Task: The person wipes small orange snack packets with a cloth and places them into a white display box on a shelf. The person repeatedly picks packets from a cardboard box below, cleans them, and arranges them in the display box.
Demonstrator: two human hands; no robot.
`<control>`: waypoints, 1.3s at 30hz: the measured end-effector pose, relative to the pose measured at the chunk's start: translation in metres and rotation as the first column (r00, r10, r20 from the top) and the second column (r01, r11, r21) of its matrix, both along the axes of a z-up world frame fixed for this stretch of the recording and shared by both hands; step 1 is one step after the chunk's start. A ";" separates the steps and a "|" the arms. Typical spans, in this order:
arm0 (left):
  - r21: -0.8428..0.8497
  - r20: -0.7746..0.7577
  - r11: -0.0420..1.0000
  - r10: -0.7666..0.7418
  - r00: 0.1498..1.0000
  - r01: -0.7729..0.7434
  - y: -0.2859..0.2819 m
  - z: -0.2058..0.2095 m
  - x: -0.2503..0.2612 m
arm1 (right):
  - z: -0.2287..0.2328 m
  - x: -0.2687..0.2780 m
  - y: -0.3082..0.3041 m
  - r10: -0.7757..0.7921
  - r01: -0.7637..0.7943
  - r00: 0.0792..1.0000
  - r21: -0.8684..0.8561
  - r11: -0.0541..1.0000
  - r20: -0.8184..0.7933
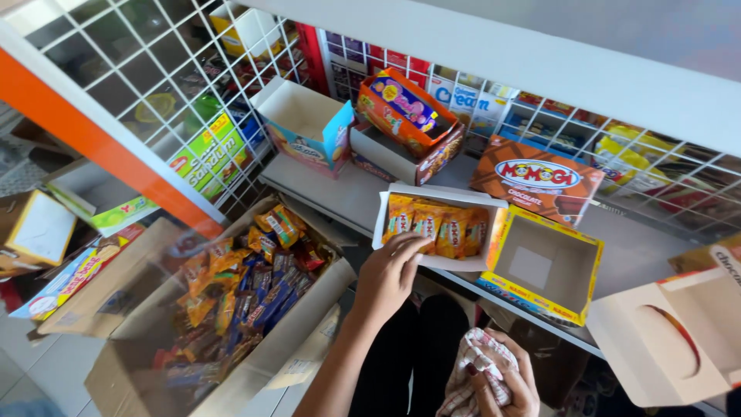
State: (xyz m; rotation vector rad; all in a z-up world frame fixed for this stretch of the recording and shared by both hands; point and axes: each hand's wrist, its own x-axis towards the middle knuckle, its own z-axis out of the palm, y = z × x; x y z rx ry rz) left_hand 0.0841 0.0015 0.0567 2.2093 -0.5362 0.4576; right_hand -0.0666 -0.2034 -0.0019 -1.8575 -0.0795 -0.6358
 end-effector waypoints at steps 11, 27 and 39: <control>0.048 0.146 0.658 0.739 0.657 -0.751 0.226 -0.096 0.010 | -0.002 0.005 0.025 0.087 -0.087 0.994 -0.004 0.996 -0.073; 0.447 -0.083 0.462 0.874 0.478 -0.766 0.274 -0.106 0.030 | -0.021 0.004 0.006 0.008 -0.008 1.000 -0.040 0.999 0.014; -0.784 -0.553 0.444 -0.179 0.814 -0.434 0.075 -0.069 -0.071 | 0.025 0.036 0.038 0.630 -0.561 0.768 0.351 0.750 -0.116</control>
